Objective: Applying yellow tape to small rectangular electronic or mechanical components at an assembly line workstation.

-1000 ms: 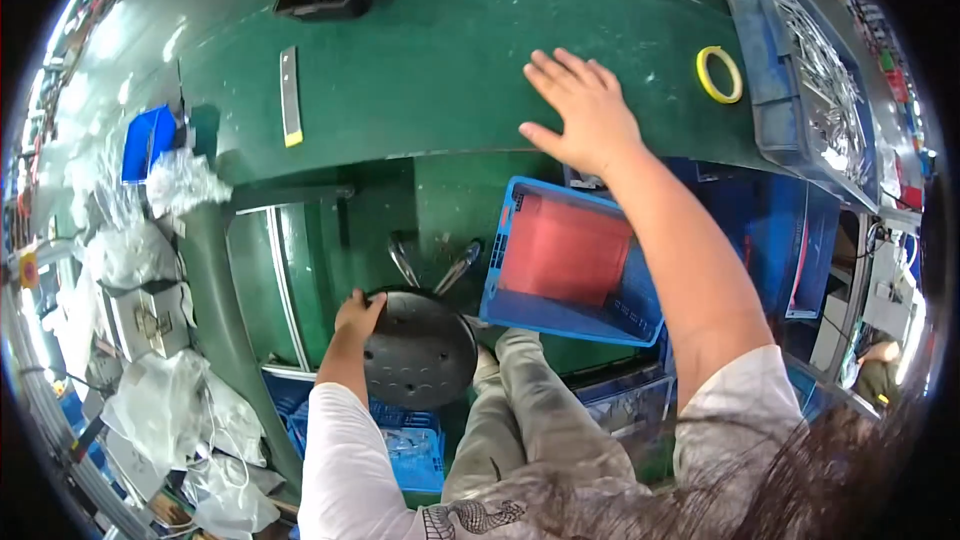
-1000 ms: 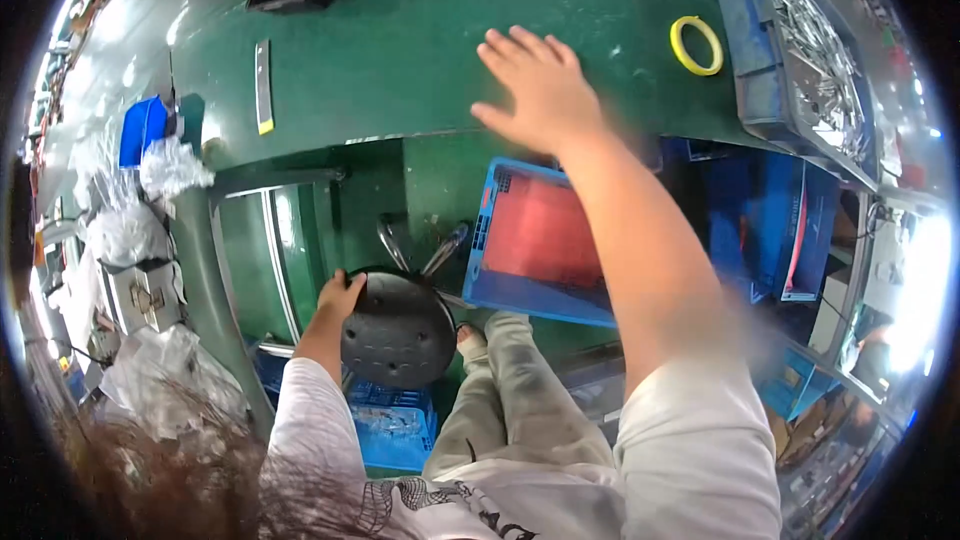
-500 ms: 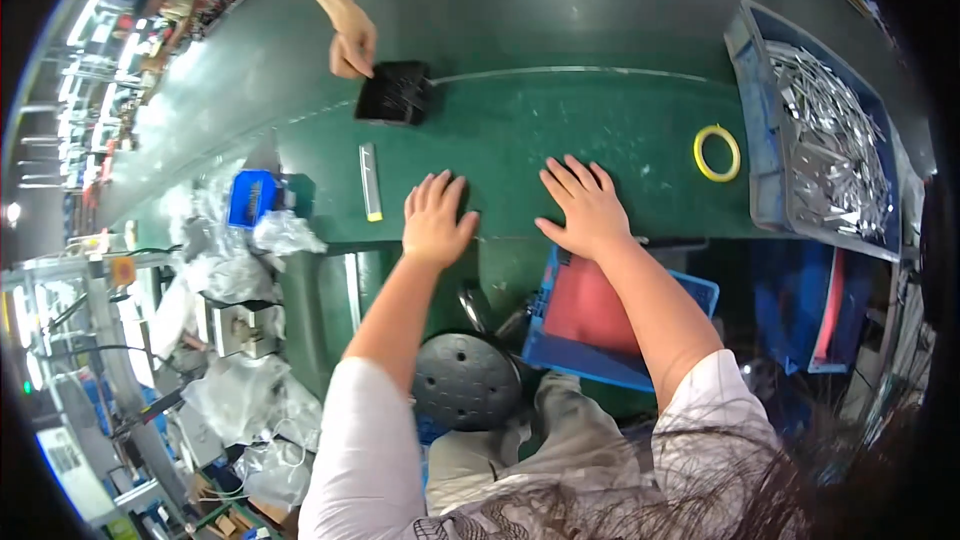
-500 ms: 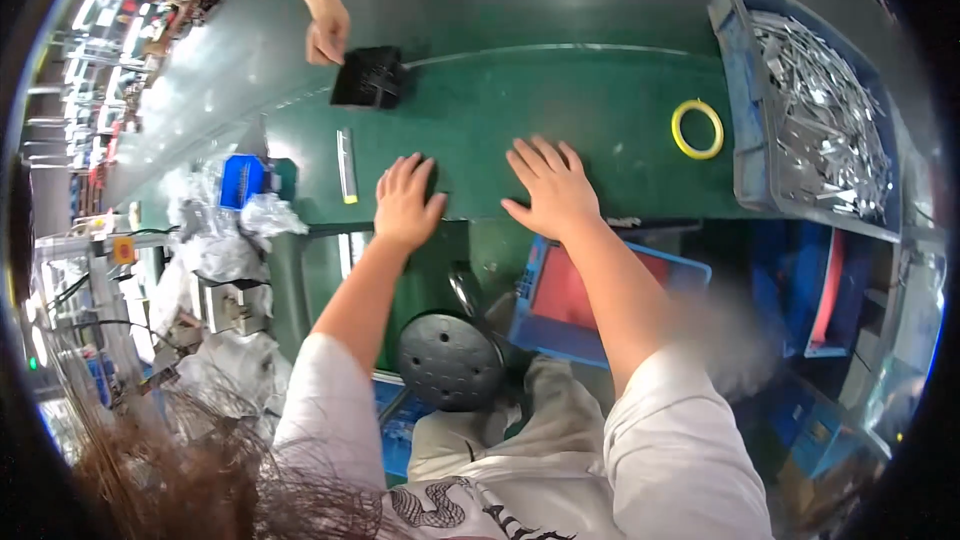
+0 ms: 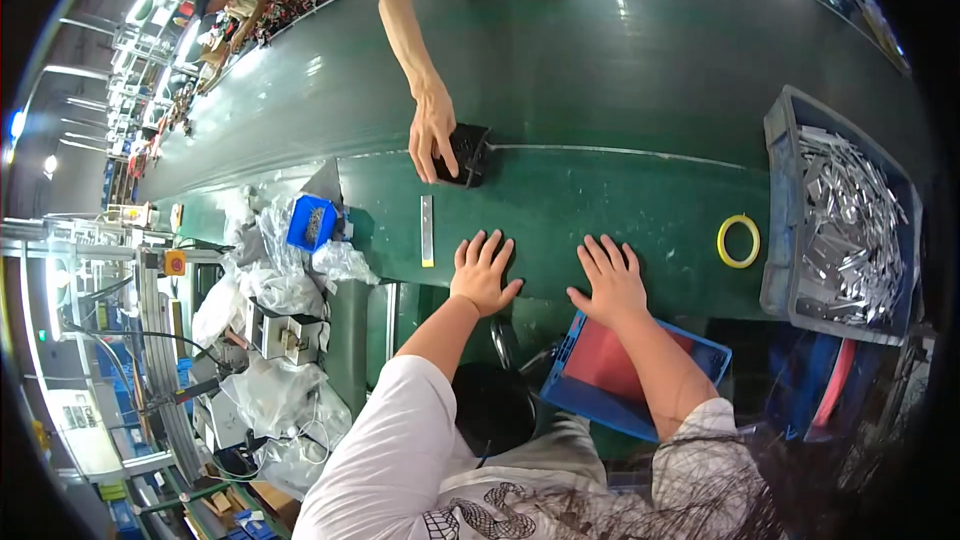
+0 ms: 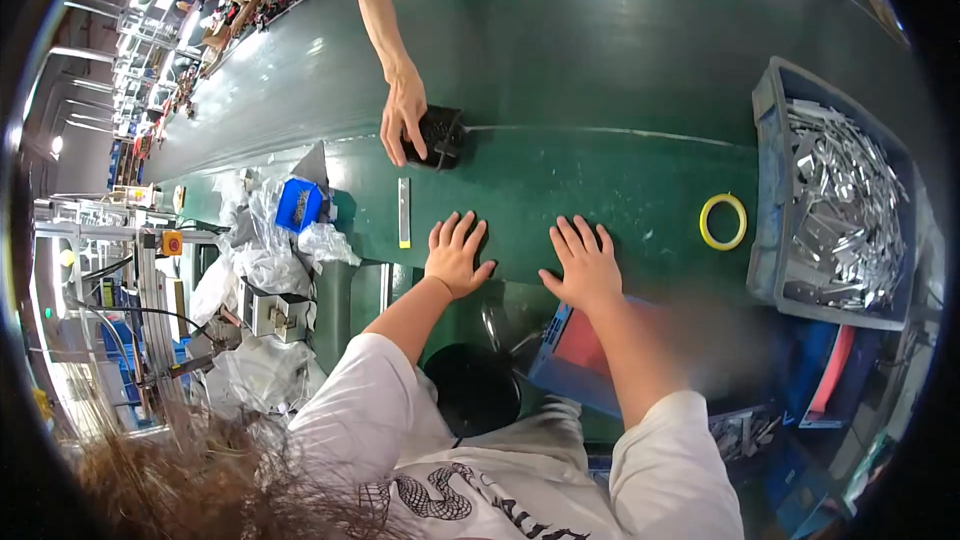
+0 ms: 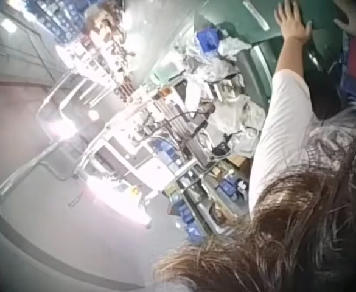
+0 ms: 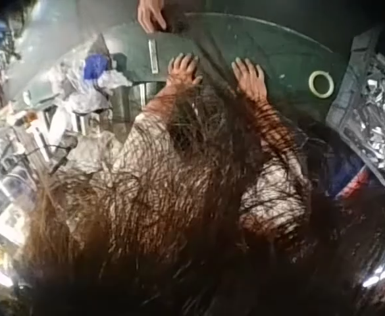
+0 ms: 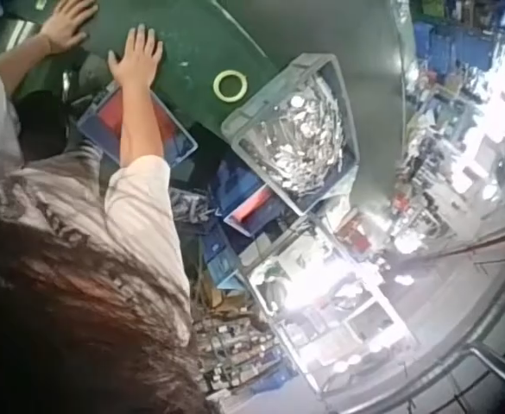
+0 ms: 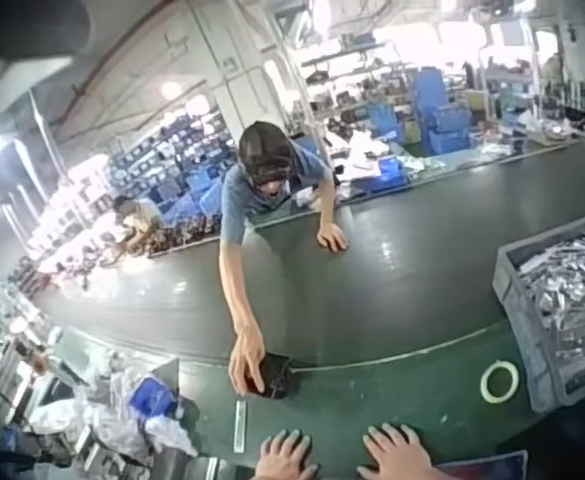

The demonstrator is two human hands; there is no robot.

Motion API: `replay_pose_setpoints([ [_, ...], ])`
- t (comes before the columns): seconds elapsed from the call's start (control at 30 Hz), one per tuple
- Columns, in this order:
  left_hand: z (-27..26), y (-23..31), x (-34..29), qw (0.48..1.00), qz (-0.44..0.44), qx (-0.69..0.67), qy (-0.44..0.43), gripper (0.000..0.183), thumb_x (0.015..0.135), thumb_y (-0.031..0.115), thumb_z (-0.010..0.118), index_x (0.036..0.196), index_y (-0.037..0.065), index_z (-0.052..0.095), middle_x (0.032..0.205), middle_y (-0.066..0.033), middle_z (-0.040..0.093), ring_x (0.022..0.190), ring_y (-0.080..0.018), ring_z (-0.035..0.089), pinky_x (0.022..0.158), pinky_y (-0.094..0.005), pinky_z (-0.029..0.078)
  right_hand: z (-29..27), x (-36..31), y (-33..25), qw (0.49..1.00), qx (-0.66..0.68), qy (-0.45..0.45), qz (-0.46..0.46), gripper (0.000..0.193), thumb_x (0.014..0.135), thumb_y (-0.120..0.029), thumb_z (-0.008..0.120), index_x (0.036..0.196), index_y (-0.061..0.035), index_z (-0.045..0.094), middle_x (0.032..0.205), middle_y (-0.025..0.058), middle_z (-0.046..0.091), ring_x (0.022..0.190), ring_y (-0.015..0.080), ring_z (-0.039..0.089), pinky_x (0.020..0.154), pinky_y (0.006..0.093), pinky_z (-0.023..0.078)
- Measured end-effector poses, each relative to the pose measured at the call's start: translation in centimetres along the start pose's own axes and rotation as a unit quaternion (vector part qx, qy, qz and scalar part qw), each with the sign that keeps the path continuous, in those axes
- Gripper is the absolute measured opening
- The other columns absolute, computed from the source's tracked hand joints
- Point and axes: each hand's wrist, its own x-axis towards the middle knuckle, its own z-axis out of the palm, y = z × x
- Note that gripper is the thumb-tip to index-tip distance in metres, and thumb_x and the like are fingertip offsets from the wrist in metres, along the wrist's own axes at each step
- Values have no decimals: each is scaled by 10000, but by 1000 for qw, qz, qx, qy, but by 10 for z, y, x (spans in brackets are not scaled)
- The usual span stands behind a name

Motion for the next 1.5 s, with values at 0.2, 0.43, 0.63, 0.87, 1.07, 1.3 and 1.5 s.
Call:
replay_pose_setpoints([
  [0.2, -3, -8, 2, 1000, 5, -2, 1, 779, 845, 558, 631, 1484, 146, 461, 1556, -140, 377, 1436, -388, 306, 1182, -582, 210, 4, 8, -3, 1000, -18, -5, 7, 753, 815, -532, 666, 1434, -127, 530, 1554, 46, 422, 1447, 268, 347, 1189, 549, 240],
  [0.43, 4, -13, 4, 997, 25, -52, -45, 824, 867, 601, 595, 1520, 133, 408, 1595, -141, 317, 1460, -395, 261, 1180, -624, 170, -3, 8, -5, 999, -12, -35, 30, 756, 772, -498, 719, 1410, -130, 551, 1540, 55, 442, 1443, 277, 360, 1184, 549, 248],
  [0.63, -3, -40, 10, 939, 257, -119, -193, 798, 884, 534, 598, 1555, 175, 357, 1624, -116, 288, 1508, -368, 216, 1177, -677, 123, -8, 14, -9, 994, -24, -86, 56, 755, 702, -489, 765, 1359, -156, 597, 1514, 42, 473, 1433, 285, 375, 1179, 571, 270],
  [0.87, 12, -79, 44, 865, 461, -162, -115, 714, 838, 300, 637, 1514, 187, 435, 1592, -78, 365, 1452, -301, 327, 1165, -529, 255, 0, 16, 0, 992, -60, -93, 56, 738, 637, -496, 761, 1280, -158, 634, 1463, 57, 523, 1390, 317, 425, 1154, 568, 283],
  [1.07, 18, -78, 39, 870, 471, -131, -71, 699, 847, 318, 618, 1507, 162, 447, 1592, -100, 365, 1464, -335, 313, 1167, -569, 222, 6, 11, -1, 994, -72, -67, 51, 732, 647, -528, 744, 1279, -176, 635, 1474, 47, 516, 1413, 302, 409, 1180, 543, 265],
  [1.3, 21, -78, 35, 871, 474, -109, -63, 671, 856, 341, 610, 1493, 181, 474, 1594, -97, 368, 1465, -345, 298, 1175, -603, 158, 6, 13, -2, 994, -41, -66, 71, 759, 648, -513, 768, 1333, -223, 618, 1507, 22, 492, 1437, 237, 392, 1207, 498, 246],
  [1.5, 20, -73, 39, 873, 474, -82, -80, 622, 855, 362, 609, 1452, 208, 520, 1575, -86, 393, 1466, -347, 268, 1184, -602, 121, 5, 8, 3, 997, -44, -42, 55, 733, 688, -556, 719, 1321, -198, 624, 1494, 41, 500, 1423, 266, 408, 1201, 515, 251],
])
